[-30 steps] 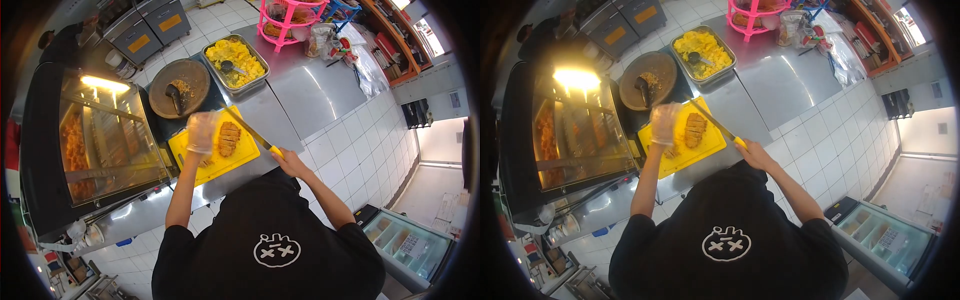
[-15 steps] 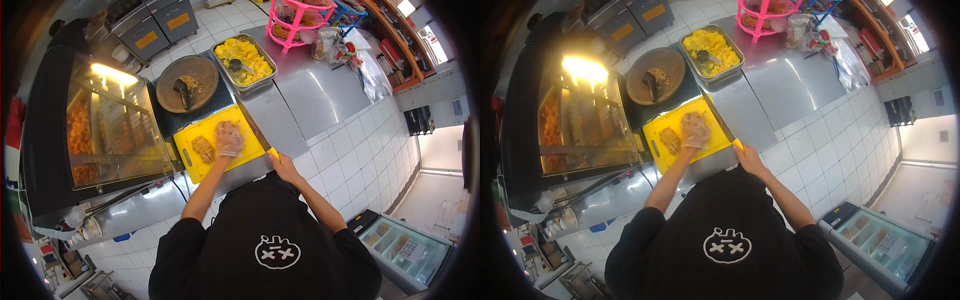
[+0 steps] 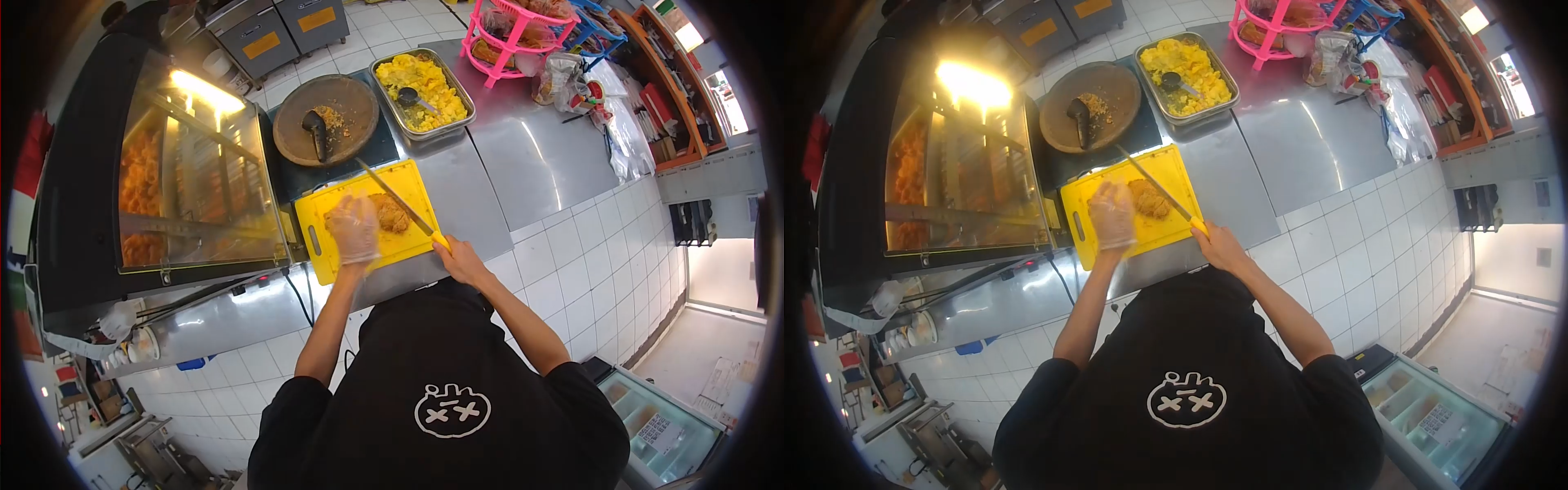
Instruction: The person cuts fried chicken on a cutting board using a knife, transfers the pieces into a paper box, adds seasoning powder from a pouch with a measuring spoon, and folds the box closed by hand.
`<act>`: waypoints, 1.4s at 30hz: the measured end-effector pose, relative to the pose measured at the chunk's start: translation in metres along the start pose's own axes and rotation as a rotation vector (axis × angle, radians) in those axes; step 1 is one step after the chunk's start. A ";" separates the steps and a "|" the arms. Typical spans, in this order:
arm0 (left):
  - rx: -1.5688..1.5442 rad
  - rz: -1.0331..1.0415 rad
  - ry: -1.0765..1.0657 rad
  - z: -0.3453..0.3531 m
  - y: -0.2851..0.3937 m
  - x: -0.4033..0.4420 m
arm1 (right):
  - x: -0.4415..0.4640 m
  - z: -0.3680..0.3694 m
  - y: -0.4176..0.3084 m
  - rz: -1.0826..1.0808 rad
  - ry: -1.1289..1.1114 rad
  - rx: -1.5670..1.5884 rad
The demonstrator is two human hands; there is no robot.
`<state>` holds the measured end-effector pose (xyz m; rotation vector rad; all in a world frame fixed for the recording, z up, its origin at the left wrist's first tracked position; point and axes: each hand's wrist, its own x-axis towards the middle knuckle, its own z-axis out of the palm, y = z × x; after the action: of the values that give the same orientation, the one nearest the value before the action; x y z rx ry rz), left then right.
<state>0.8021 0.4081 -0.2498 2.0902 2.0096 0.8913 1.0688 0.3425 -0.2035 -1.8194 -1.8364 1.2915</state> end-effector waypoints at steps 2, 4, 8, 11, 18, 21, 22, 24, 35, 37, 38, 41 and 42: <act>-0.186 -0.064 0.164 -0.030 0.000 0.012 | 0.005 0.011 0.008 -0.031 -0.028 -0.004; -0.265 0.024 0.227 -0.048 0.007 0.039 | 0.005 0.016 0.006 -0.044 -0.037 -0.058; -0.029 0.375 0.118 -0.052 0.021 0.101 | 0.014 0.015 0.006 -0.085 -0.048 -0.168; -0.268 0.180 -0.142 -0.020 0.030 0.119 | 0.022 0.008 0.007 -0.115 -0.082 -0.225; 0.303 0.499 -0.350 0.018 0.026 0.128 | 0.027 0.017 0.022 -0.130 -0.045 -0.261; 0.263 0.504 -0.318 0.028 0.018 0.122 | 0.032 0.015 0.025 -0.117 -0.084 -0.275; 0.239 0.497 -0.275 0.036 0.012 0.127 | 0.037 0.013 0.026 -0.127 -0.080 -0.288; 0.182 0.481 -0.222 0.045 0.004 0.118 | 0.030 0.021 0.029 -0.118 -0.085 -0.300; 0.191 0.497 -0.228 0.057 -0.001 0.117 | 0.037 0.011 0.024 -0.113 -0.101 -0.264; 0.162 0.498 -0.236 0.046 0.009 0.117 | 0.036 0.013 0.025 -0.112 -0.086 -0.264; 0.167 0.500 -0.256 0.043 0.012 0.116 | 0.036 0.012 0.025 -0.116 -0.083 -0.273; 0.186 0.500 -0.264 0.043 0.009 0.110 | 0.037 0.016 0.026 -0.084 -0.090 -0.338; 0.192 0.533 -0.245 0.053 0.001 0.111 | 0.037 0.018 0.022 -0.074 -0.099 -0.326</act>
<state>0.8234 0.5295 -0.2559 2.7510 1.4897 0.4688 1.0638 0.3646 -0.2442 -1.8457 -2.2573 1.1278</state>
